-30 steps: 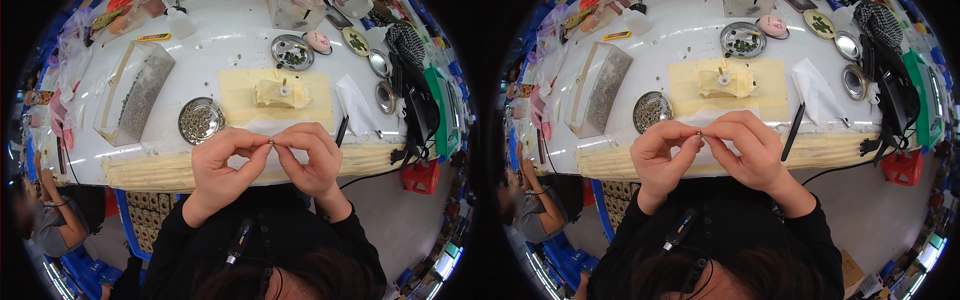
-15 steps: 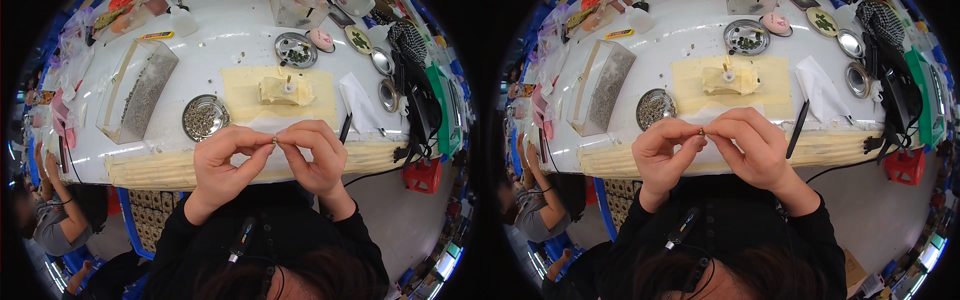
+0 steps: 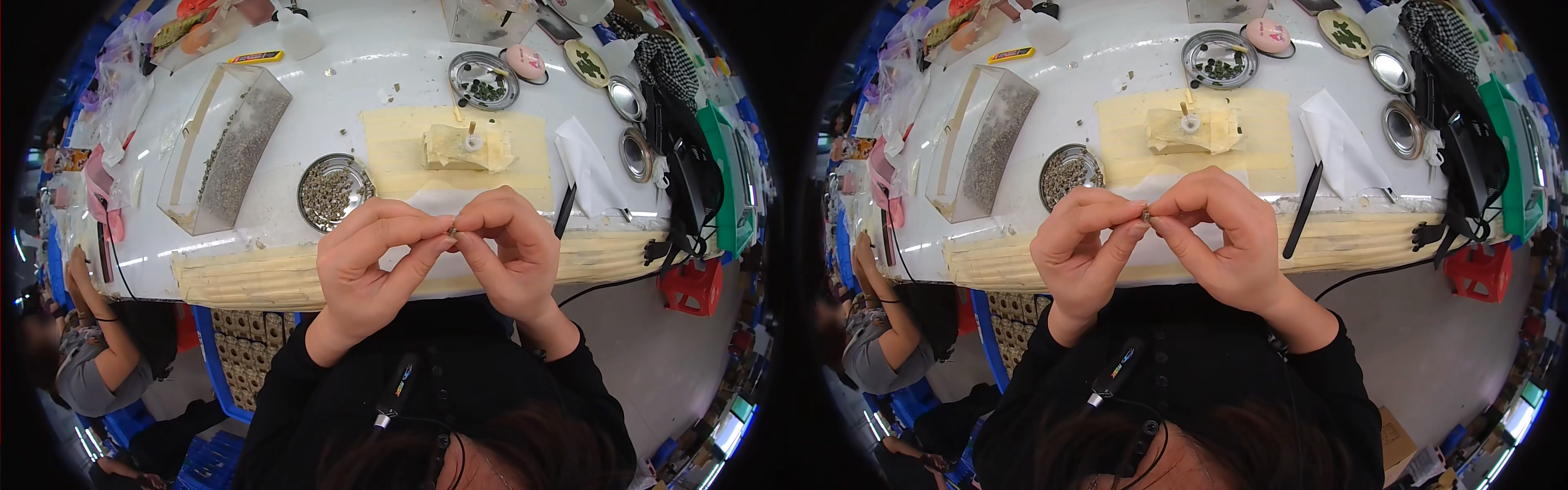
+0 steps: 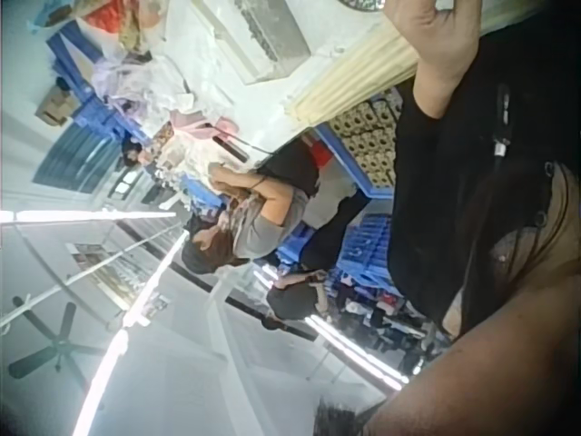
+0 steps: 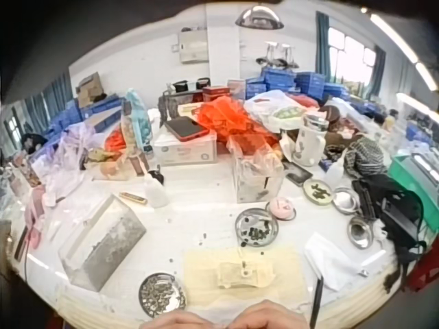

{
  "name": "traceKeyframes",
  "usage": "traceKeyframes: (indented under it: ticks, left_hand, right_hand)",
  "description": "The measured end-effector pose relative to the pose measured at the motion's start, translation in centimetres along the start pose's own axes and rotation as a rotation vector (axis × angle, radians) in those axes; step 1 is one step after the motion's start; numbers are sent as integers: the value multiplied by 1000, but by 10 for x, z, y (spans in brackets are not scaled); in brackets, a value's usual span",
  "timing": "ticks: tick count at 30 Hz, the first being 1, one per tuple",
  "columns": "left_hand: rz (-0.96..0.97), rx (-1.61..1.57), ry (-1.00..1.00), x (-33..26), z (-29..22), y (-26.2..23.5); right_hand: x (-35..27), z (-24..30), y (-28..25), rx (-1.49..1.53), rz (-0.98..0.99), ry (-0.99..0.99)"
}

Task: Manually assembling small toy components and screws at a factory workstation.

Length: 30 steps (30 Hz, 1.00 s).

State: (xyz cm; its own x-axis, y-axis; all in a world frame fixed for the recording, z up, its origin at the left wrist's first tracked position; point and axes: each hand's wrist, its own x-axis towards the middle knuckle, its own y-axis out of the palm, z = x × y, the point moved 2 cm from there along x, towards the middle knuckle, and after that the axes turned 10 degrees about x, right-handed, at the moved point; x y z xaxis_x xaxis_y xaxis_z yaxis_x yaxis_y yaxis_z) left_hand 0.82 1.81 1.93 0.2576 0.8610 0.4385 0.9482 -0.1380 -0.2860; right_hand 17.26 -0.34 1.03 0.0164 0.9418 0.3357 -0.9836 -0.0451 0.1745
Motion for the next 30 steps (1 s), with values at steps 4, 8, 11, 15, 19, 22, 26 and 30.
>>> traceKeyframes:
  ticks: [4, 8, 11, 15, 19, 22, 26, 30]
  left_hand:
    - [-24, -47, -63, -1, 4, 3]
    - [10, -35, -98, -4, 2, 2]
    - [-9, 25, -29, -3, 1, 1]
    - [-53, 100, 41, -2, -2, 2]
    - [-40, 101, 9, -2, -1, 1]
    - [-15, -60, -138, -1, 4, 1]
    - [34, -387, -415, -5, 9, 2]
    - [70, -526, -478, -5, 11, 3]
  right_hand:
    - [2, 2, -1, -147, 9, -134]
    - [3, 3, 0, -294, 6, -264]
    - [4, 4, 0, -318, 5, -288]
    - [4, 5, 1, -338, 14, -291]
    - [3, 4, 2, -354, 17, -274]
    - [5, 2, 2, -374, 25, -320]
    - [5, 2, 0, -377, 61, -319]
    - [4, 1, 0, -368, 31, -293]
